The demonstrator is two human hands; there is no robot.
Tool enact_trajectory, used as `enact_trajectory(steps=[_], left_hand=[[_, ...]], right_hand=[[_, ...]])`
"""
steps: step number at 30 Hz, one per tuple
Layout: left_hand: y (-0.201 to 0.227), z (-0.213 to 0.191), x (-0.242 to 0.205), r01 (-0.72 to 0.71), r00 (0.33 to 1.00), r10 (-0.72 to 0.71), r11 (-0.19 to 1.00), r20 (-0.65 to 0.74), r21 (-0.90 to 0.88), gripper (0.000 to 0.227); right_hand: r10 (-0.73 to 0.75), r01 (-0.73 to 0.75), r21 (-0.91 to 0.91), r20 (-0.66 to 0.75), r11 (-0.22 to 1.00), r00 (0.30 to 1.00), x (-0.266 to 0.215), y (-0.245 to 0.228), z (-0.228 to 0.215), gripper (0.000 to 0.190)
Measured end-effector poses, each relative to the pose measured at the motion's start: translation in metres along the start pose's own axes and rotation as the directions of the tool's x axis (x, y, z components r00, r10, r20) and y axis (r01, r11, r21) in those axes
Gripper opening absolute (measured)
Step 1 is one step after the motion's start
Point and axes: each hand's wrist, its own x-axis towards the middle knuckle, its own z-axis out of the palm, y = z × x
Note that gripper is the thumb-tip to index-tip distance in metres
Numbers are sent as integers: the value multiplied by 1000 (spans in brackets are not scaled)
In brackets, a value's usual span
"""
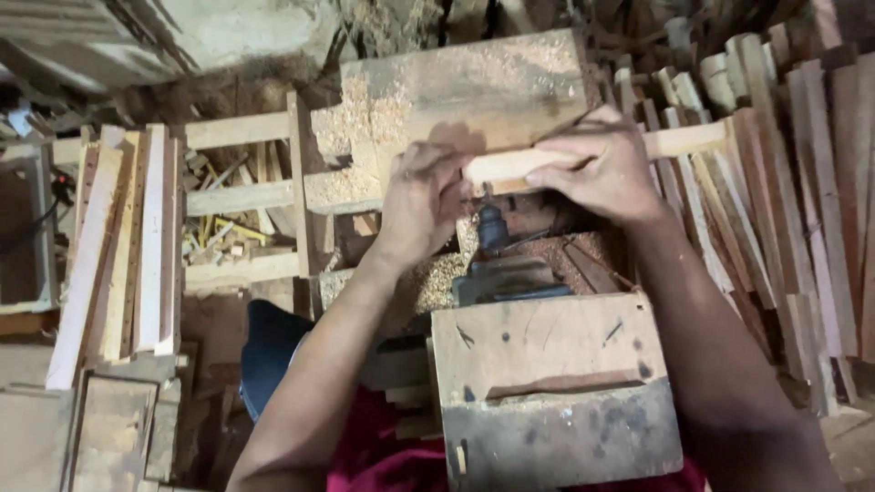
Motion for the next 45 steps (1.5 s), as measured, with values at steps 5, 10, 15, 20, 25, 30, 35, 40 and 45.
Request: enact_trajectory(steps=[5, 10, 15, 20, 25, 30, 35, 40, 45], left_hand=[[7, -5, -12, 5, 1000, -5, 999, 12, -38, 26], [4, -2, -14, 15, 1000, -15, 997, 0, -76, 24], [10, -6, -12, 35, 999, -33, 994, 21, -103, 23], [11, -9, -13, 44, 999, -40, 994, 33, -105, 24], [24, -19, -9, 60, 997, -54, 991, 48, -119, 21], [25, -20, -6, 65, 997, -58, 990, 59, -126, 20], [40, -37, 0, 68, 995, -58, 989, 79, -132, 20], [29, -27, 1, 104, 991, -95, 988, 91, -111, 21], [31, -39, 15, 78, 996, -82, 994, 47, 77, 24]], right_hand=[[45, -45, 14, -4, 999, 999, -7, -25, -3, 40], [58, -58, 3, -1, 998, 998, -12, -19, -4, 41], [53, -53, 5, -1, 999, 999, -11, -24, -5, 40], [62, -62, 9, -10, 998, 998, -12, -25, -4, 39], [96, -96, 8, 2, 995, 995, -14, -28, -5, 38], [128, -128, -15, 11, 992, 992, -13, -32, -6, 38], [134, -133, -11, 23, 991, 991, -15, -33, -8, 39], [103, -103, -19, 8, 995, 995, -7, -20, -3, 40], [-50, 45, -59, -86, 997, 995, 20, -25, 9, 40]])
